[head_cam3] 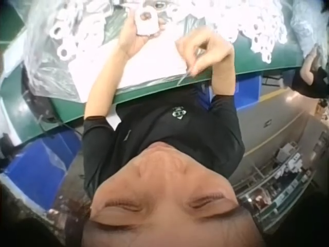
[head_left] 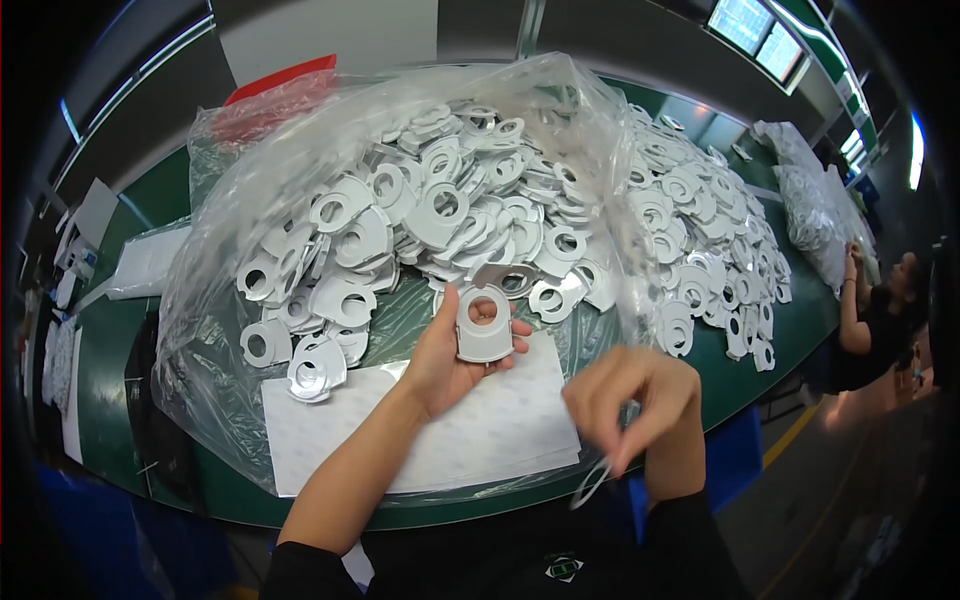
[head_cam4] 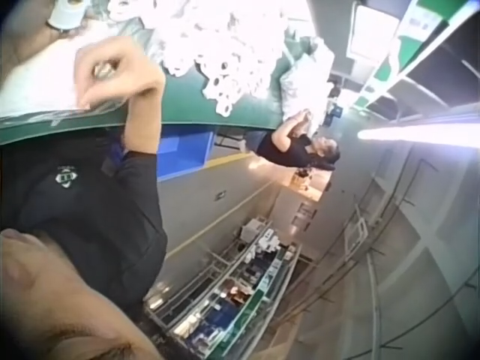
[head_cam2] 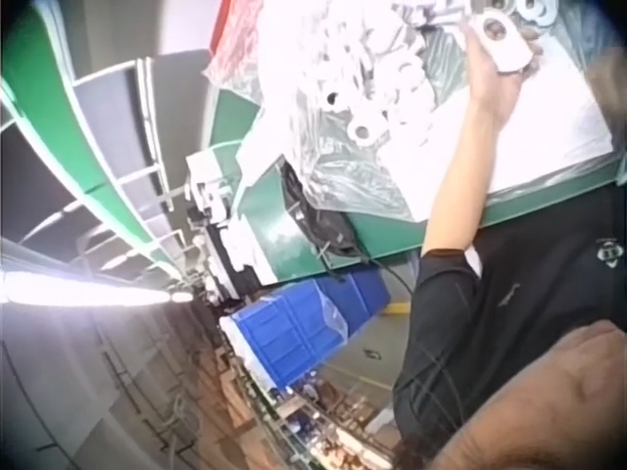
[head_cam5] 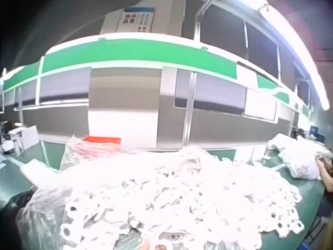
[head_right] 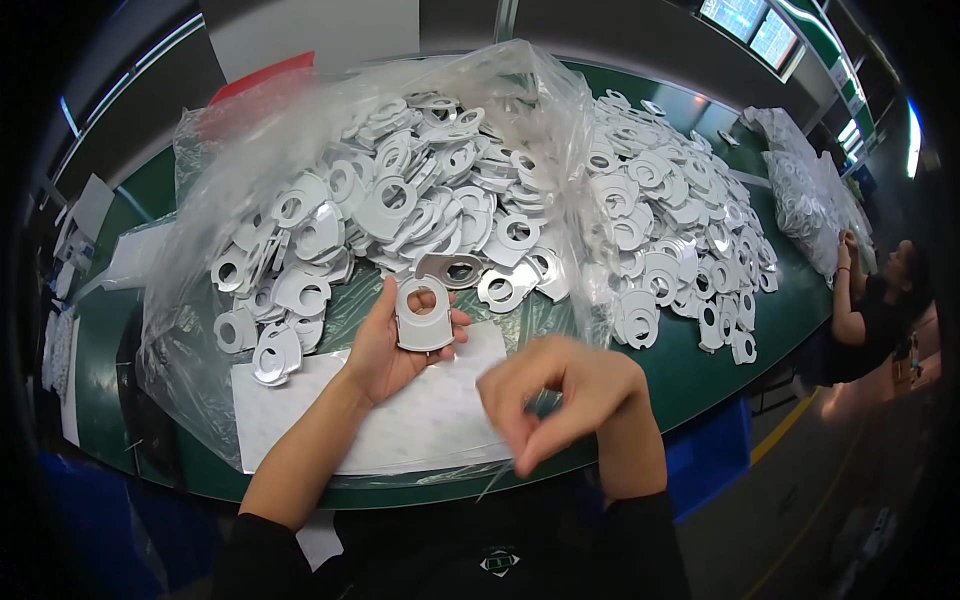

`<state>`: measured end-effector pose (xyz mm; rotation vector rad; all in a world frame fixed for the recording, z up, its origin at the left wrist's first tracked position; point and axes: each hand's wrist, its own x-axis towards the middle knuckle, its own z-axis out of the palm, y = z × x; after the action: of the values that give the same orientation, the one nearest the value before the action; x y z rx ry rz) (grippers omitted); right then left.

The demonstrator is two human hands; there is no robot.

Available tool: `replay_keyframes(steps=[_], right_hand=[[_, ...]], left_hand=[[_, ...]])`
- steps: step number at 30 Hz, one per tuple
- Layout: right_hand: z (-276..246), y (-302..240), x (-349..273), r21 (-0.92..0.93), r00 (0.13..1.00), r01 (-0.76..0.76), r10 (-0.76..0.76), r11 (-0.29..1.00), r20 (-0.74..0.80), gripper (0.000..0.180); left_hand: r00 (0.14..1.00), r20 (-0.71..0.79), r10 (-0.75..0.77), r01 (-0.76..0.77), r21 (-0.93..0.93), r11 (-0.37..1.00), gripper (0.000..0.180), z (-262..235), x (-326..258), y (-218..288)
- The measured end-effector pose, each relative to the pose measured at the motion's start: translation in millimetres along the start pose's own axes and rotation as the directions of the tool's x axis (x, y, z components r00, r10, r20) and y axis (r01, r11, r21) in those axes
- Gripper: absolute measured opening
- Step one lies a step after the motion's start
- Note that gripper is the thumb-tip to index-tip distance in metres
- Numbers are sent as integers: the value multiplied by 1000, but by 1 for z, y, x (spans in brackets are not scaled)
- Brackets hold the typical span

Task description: Applying circular adhesive stickers to small metal plate components on an assembly line.

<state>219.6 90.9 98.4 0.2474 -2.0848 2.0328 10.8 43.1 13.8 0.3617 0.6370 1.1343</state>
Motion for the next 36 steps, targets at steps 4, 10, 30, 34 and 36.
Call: replay_keyframes(steps=[4, 10, 30, 34, 36], right_hand=[[-1, 41, 21, 142, 670, -52, 140, 988, -729, 10], [1, 80, 35, 22, 619, -173, 126, 985, -775, 6], [6, 86, 38, 98, 603, -166, 179, 981, -777, 9], [5, 86, 37, 105, 604, -165, 185, 981, -775, 10], [5, 86, 37, 93, 603, -170, 178, 981, -778, 10]], left_hand=[[998, -45, 32, -32, 8, 999, 68, 1, -5, -1], [996, 61, 63, -63, 3, 998, 66, -9, -2, -6], [997, 41, 64, -64, 10, 998, 68, -11, -1, -7], [997, 48, 65, -66, 12, 998, 68, -11, -1, -7], [997, 38, 69, -70, 14, 997, 68, -10, -1, -7]])
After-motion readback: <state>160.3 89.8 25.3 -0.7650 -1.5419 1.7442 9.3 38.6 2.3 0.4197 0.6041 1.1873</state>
